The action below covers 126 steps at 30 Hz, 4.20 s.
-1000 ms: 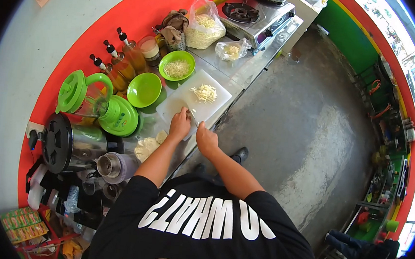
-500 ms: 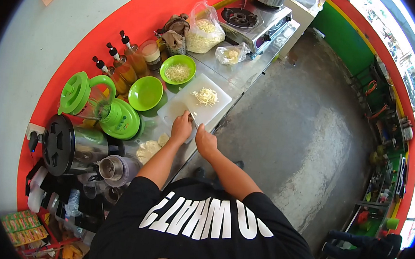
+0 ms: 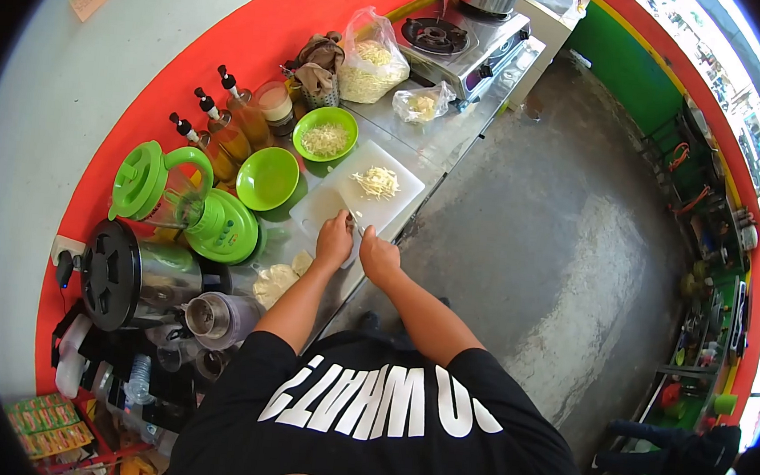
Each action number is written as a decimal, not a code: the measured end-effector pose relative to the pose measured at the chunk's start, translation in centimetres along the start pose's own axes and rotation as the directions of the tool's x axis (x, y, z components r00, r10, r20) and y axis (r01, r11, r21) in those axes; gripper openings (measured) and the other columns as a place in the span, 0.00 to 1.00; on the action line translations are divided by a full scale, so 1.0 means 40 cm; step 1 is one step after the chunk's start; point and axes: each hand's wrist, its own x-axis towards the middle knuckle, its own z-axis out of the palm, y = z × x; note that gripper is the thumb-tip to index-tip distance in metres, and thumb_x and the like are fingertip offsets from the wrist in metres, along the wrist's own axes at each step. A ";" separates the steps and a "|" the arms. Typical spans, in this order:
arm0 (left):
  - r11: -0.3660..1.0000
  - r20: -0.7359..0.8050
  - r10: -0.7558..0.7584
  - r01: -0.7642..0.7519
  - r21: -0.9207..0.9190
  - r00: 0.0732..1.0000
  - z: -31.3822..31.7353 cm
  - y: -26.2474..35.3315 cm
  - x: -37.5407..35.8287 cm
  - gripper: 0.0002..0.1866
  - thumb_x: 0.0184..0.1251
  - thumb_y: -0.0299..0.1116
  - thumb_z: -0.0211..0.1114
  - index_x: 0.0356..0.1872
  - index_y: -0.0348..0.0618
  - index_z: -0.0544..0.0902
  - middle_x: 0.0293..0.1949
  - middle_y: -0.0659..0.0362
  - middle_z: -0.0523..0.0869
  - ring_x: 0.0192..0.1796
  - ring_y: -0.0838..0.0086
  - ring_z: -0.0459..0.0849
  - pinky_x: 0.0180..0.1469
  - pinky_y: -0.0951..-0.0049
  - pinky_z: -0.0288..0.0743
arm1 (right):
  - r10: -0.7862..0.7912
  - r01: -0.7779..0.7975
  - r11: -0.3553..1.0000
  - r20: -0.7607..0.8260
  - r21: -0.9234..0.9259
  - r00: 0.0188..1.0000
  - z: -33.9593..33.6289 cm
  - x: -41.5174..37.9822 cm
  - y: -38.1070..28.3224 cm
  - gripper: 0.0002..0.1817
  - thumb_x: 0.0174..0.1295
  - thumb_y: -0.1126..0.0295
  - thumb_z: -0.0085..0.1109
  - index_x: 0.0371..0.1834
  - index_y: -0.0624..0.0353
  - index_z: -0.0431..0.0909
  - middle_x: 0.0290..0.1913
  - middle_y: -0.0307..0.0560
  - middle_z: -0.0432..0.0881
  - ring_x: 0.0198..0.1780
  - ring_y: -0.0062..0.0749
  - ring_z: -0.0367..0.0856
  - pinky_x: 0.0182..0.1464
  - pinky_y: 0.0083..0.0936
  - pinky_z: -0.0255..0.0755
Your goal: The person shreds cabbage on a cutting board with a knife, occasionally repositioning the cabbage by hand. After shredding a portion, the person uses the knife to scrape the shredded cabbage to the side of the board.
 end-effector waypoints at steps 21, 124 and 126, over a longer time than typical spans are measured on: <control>0.996 -0.002 -0.050 0.050 0.070 0.999 -0.008 -0.001 0.005 0.07 0.66 0.25 0.60 0.42 0.36 0.82 0.43 0.43 0.85 0.50 0.46 0.84 0.52 0.52 0.78 | -0.018 0.018 1.000 -0.040 0.015 0.999 0.030 -0.023 -0.010 0.11 0.66 0.75 0.53 0.48 0.66 0.66 0.35 0.63 0.88 0.38 0.56 0.90 0.39 0.46 0.83; 0.998 0.037 0.065 -0.064 -0.024 0.997 -0.028 -0.050 0.097 0.05 0.58 0.22 0.61 0.31 0.37 0.85 0.34 0.44 0.87 0.41 0.46 0.86 0.45 0.51 0.79 | -0.006 0.007 0.997 -0.013 0.080 1.000 -0.007 0.035 -0.040 0.09 0.67 0.75 0.50 0.47 0.66 0.65 0.37 0.67 0.87 0.41 0.62 0.89 0.43 0.52 0.81; 0.997 0.027 0.073 -0.072 -0.025 0.997 -0.028 -0.048 0.097 0.05 0.58 0.22 0.61 0.31 0.37 0.85 0.34 0.44 0.87 0.41 0.46 0.86 0.45 0.51 0.79 | 0.001 0.001 0.996 -0.022 0.086 1.000 0.002 0.024 -0.040 0.09 0.67 0.75 0.50 0.47 0.67 0.65 0.37 0.67 0.87 0.41 0.62 0.89 0.43 0.51 0.81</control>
